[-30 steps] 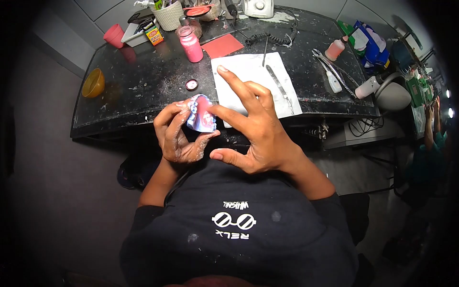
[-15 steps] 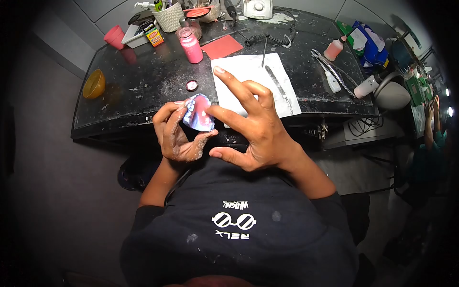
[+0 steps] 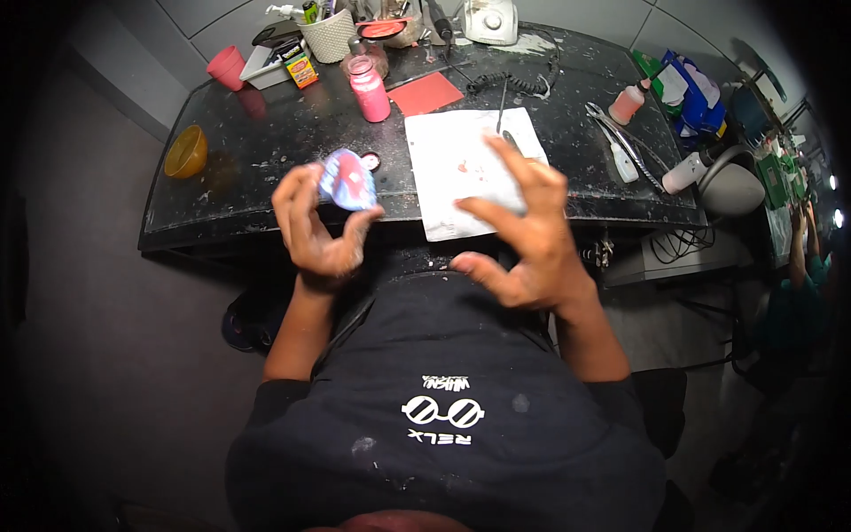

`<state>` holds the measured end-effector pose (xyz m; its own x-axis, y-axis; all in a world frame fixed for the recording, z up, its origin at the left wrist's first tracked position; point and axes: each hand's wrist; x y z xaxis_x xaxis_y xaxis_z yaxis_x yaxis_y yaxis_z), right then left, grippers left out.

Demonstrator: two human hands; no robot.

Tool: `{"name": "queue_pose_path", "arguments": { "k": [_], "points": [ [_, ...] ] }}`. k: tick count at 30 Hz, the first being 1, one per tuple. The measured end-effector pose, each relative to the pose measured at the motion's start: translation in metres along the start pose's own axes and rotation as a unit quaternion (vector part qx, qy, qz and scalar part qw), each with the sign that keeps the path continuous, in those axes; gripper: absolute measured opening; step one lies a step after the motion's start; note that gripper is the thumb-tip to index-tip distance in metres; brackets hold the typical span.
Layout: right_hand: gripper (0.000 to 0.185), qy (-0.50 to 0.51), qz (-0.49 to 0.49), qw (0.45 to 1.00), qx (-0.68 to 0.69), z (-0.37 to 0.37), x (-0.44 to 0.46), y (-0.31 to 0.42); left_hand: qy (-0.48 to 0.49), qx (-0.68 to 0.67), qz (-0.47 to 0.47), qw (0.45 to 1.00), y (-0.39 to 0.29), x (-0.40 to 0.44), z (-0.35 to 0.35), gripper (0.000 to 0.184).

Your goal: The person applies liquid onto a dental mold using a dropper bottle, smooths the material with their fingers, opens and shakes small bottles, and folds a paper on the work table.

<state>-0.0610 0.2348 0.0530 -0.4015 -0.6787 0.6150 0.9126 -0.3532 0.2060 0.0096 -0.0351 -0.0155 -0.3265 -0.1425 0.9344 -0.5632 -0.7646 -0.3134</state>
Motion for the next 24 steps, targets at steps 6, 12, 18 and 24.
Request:
{"name": "queue_pose_path", "arguments": {
  "k": [6, 12, 18, 24],
  "points": [
    [0.035, -0.098, -0.102, 0.986, -0.091, 0.031, -0.027, -0.047, 0.008, 0.045, 0.229, 0.972, 0.045, 0.017, 0.036, 0.065],
    [0.028, -0.148, -0.171, 0.967, -0.114, 0.052, -0.043, -0.073, 0.074, 0.119, 0.298, 0.944, 0.056, 0.023, 0.060, 0.064],
    [0.025, -0.151, -0.202, 0.963, -0.091, 0.051, -0.046, -0.074, 0.131, 0.283, 0.281, 0.908, 0.057, 0.031, 0.075, 0.082],
    [0.019, -0.077, -0.171, 0.980, 0.067, 0.030, -0.026, -0.055, 0.162, 0.281, 0.279, 0.904, 0.063, 0.027, 0.077, 0.094]
  ]
}}
Point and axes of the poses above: each hand's wrist, its own x-axis towards the middle knuckle, its own z-axis out of the back of the hand, y = z × x, and after that the axes turned 2 degrees about -x, right-handed
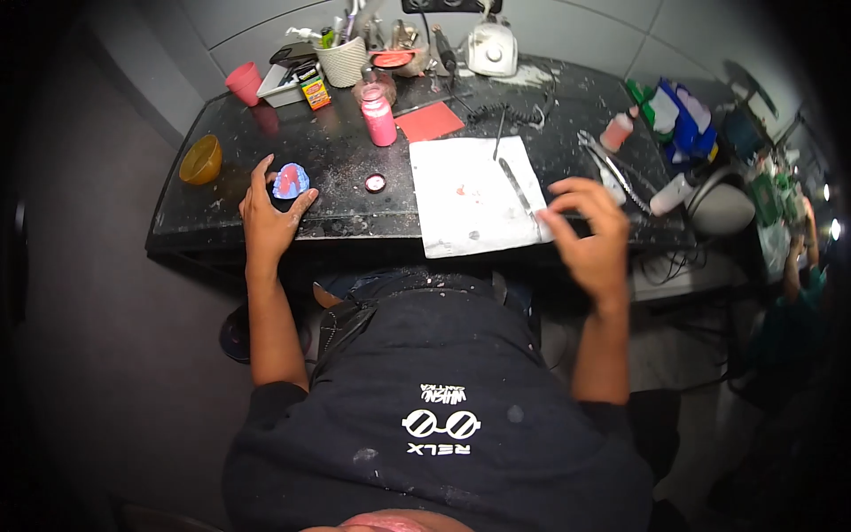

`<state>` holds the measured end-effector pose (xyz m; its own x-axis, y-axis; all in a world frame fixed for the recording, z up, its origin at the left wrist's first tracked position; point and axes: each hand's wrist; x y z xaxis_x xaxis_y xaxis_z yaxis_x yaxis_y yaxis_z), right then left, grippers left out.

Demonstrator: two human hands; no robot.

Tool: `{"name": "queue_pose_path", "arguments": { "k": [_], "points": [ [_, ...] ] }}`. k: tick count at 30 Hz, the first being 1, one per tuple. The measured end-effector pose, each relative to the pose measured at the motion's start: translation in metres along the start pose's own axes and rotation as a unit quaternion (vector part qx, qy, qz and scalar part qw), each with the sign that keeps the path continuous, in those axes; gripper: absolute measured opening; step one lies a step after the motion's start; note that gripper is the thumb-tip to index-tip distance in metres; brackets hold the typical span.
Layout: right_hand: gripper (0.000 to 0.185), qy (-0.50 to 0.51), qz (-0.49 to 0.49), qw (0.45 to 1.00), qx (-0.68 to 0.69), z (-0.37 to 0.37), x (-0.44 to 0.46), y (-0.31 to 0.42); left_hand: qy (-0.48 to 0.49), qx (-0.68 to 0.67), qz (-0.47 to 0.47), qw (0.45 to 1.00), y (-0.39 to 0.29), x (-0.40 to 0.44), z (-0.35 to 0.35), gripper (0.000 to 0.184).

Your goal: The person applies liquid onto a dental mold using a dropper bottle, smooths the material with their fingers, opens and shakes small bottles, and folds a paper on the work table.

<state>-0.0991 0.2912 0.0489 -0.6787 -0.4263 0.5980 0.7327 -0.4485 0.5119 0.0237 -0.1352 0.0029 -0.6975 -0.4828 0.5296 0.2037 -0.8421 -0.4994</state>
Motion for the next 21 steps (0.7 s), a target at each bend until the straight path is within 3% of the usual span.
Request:
{"name": "queue_pose_path", "arguments": {
  "k": [4, 8, 10, 11, 13, 21],
  "points": [
    [0.037, 0.149, 0.112, 0.982, 0.015, -0.057, 0.033, 0.070, -0.014, -0.028, 0.018, 0.999, 0.000, 0.002, 0.002, 0.098],
    [0.061, 0.191, 0.149, 0.967, -0.078, -0.129, 0.068, 0.086, -0.024, -0.112, 0.028, 0.993, 0.010, -0.002, 0.003, 0.101],
    [0.061, 0.210, 0.112, 0.965, -0.109, -0.147, 0.081, 0.093, -0.047, -0.106, -0.052, 0.992, 0.012, -0.004, 0.004, 0.100],
    [0.061, 0.216, 0.121, 0.962, -0.116, -0.152, 0.085, 0.098, -0.046, -0.108, -0.056, 0.992, 0.013, -0.006, 0.006, 0.097],
    [0.060, 0.255, 0.024, 0.958, -0.127, -0.162, 0.088, 0.106, -0.069, -0.127, -0.050, 0.988, 0.019, -0.008, 0.003, 0.096],
    [0.045, 0.207, -0.003, 0.975, -0.083, -0.177, 0.084, 0.098, -0.096, -0.165, -0.036, 0.981, 0.021, -0.011, 0.000, 0.087]
  ]
}}
Point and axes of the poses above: each hand's wrist, its own x-axis towards the middle knuckle, its own z-axis out of the back of the hand, y = z × x, and after that the axes turned 2 degrees about -x, right-handed
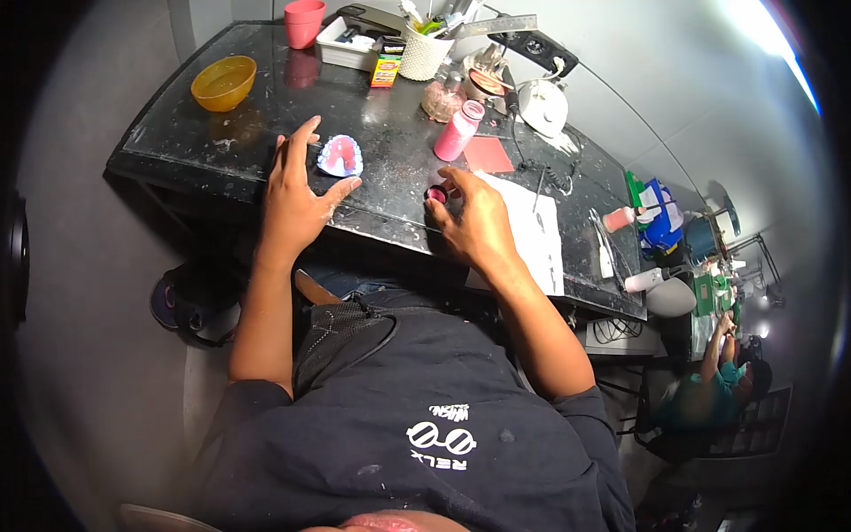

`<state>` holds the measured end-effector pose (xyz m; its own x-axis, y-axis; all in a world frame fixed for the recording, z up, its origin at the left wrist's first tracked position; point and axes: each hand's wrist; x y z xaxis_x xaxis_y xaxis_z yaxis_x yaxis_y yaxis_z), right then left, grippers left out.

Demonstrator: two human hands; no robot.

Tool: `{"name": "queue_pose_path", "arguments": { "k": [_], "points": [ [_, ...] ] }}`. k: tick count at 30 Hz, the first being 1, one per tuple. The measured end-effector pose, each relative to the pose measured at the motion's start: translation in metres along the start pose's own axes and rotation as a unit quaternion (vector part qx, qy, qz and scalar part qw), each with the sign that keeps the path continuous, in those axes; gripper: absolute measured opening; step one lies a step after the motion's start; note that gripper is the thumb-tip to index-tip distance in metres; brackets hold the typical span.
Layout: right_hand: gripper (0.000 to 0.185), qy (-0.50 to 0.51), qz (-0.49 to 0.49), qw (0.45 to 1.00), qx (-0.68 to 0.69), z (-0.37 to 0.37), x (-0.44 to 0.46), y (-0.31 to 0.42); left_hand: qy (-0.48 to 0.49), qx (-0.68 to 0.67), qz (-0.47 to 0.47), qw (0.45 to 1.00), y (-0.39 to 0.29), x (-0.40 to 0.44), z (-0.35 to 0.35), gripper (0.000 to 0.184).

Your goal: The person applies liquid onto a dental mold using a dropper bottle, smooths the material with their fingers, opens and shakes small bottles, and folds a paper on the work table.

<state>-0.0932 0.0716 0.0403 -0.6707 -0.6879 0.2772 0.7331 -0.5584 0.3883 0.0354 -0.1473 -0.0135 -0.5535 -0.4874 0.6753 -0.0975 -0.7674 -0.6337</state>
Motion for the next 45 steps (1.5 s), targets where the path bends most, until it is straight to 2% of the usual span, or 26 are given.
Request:
{"name": "queue_pose_path", "arguments": {
  "k": [3, 5, 7, 8, 11, 13, 16, 21, 24, 26, 32, 35, 45],
  "points": [
    [0.041, -0.025, -0.059, 0.990, 0.122, 0.009, 0.007, -0.010, 0.001, -0.010, 0.005, 1.000, 0.000, 0.000, 0.001, 0.086],
    [0.040, -0.086, -0.019, 0.984, 0.154, 0.029, 0.022, -0.020, 0.003, -0.006, 0.003, 1.000, -0.001, 0.001, 0.004, 0.085],
    [0.040, -0.116, -0.036, 0.980, 0.158, 0.054, 0.042, -0.034, 0.021, -0.021, 0.017, 0.999, -0.003, 0.002, 0.006, 0.083],
    [0.040, -0.134, -0.015, 0.975, 0.177, 0.064, 0.053, -0.041, 0.017, -0.025, 0.019, 0.999, -0.004, 0.002, 0.006, 0.080],
    [0.046, -0.123, 0.011, 0.970, 0.207, 0.083, 0.079, -0.043, 0.023, -0.018, 0.022, 0.999, -0.006, 0.003, 0.006, 0.078],
    [0.047, -0.110, 0.005, 0.975, 0.192, 0.085, 0.091, -0.041, 0.017, -0.006, 0.019, 1.000, -0.006, 0.003, 0.005, 0.080],
    [0.049, -0.063, 0.054, 0.983, 0.164, 0.081, 0.104, -0.043, 0.008, 0.006, 0.016, 1.000, -0.005, 0.002, 0.004, 0.081],
    [0.050, -0.060, 0.074, 0.981, 0.166, 0.080, 0.109, -0.034, 0.003, 0.007, 0.004, 1.000, -0.005, 0.002, 0.004, 0.079],
    [0.051, -0.043, 0.106, 0.987, 0.113, 0.085, 0.111, -0.033, -0.001, 0.003, 0.006, 1.000, -0.005, 0.002, 0.004, 0.078],
    [0.051, -0.031, 0.137, 0.990, -0.003, 0.090, 0.109, -0.026, -0.002, 0.006, 0.000, 1.000, -0.005, 0.002, 0.004, 0.077],
    [0.045, -0.012, 0.190, 0.980, -0.061, 0.087, 0.113, -0.029, 0.027, -0.030, 0.026, 0.999, -0.006, 0.002, 0.007, 0.069],
    [0.050, 0.014, 0.194, 0.980, -0.043, 0.087, 0.112, -0.020, 0.001, -0.017, -0.003, 1.000, -0.003, 0.002, 0.004, 0.071],
    [0.054, -0.015, 0.253, 0.950, -0.180, 0.088, 0.115, -0.014, 0.004, -0.030, 0.001, 1.000, 0.000, 0.002, 0.003, 0.067]
  ]
}}
Point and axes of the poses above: each hand's wrist, its own x-axis towards the middle knuckle, its own z-axis out of the back of the hand, y = z × x, and after that the axes turned 2 degrees about -x, right-handed
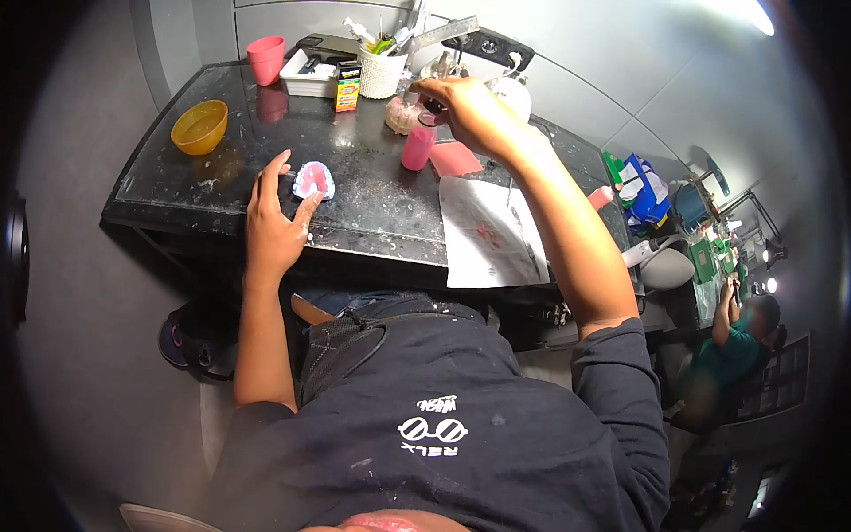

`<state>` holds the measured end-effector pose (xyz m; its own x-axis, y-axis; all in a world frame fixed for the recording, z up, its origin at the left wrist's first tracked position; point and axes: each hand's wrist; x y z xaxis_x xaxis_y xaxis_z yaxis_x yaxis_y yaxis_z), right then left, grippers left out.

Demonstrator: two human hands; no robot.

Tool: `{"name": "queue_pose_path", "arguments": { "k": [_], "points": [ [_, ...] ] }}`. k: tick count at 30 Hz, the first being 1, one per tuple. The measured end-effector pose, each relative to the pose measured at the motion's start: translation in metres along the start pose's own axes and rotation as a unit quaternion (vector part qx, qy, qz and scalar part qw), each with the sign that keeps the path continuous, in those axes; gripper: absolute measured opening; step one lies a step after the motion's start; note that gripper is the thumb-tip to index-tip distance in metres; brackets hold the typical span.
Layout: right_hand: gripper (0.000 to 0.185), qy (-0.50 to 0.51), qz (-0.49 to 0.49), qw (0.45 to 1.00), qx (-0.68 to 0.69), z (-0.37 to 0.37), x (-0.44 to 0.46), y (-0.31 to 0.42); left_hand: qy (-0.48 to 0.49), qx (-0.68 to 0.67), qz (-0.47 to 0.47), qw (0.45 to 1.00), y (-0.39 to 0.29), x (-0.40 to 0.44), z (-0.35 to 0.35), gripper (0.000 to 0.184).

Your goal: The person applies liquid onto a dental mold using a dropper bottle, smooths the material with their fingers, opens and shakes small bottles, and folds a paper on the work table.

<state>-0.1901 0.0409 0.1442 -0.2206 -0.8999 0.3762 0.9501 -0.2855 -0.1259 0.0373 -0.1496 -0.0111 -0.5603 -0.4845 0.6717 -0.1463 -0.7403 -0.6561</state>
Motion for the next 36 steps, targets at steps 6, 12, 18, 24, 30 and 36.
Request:
{"name": "queue_pose_path", "arguments": {
  "k": [6, 12, 18, 24, 30, 36],
  "points": [
    [0.052, 0.004, -0.005, 1.000, 0.018, 0.001, 0.000, 0.002, -0.001, 0.004, -0.012, 1.000, 0.001, 0.001, 0.000, 0.068],
    [0.048, 0.019, 0.000, 1.000, 0.020, 0.005, 0.000, 0.005, -0.002, 0.008, -0.011, 1.000, 0.000, 0.000, 0.001, 0.068],
    [0.049, 0.044, -0.021, 0.998, 0.045, 0.008, 0.001, 0.012, -0.002, 0.005, -0.007, 1.000, 0.001, 0.000, -0.001, 0.068],
    [0.048, 0.018, 0.011, 0.998, 0.062, -0.001, -0.002, 0.008, -0.002, 0.016, -0.010, 1.000, 0.002, 0.000, -0.001, 0.068],
    [0.050, 0.039, -0.012, 0.997, 0.066, 0.006, -0.001, 0.013, -0.006, -0.005, 0.016, 1.000, -0.001, 0.000, 0.000, 0.071],
    [0.042, 0.039, 0.021, 0.996, 0.073, -0.002, -0.001, 0.001, -0.015, -0.003, 0.006, 1.000, -0.002, -0.001, 0.000, 0.071]
  ]
}}
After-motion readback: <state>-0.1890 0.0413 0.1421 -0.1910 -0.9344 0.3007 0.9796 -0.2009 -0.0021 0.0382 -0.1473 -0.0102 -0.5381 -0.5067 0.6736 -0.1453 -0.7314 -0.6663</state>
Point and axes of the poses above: each hand's wrist, its own x-axis towards the middle knuckle, its own z-axis out of the back of the hand, y = z × x, and after that the axes turned 2 degrees about -x, right-handed
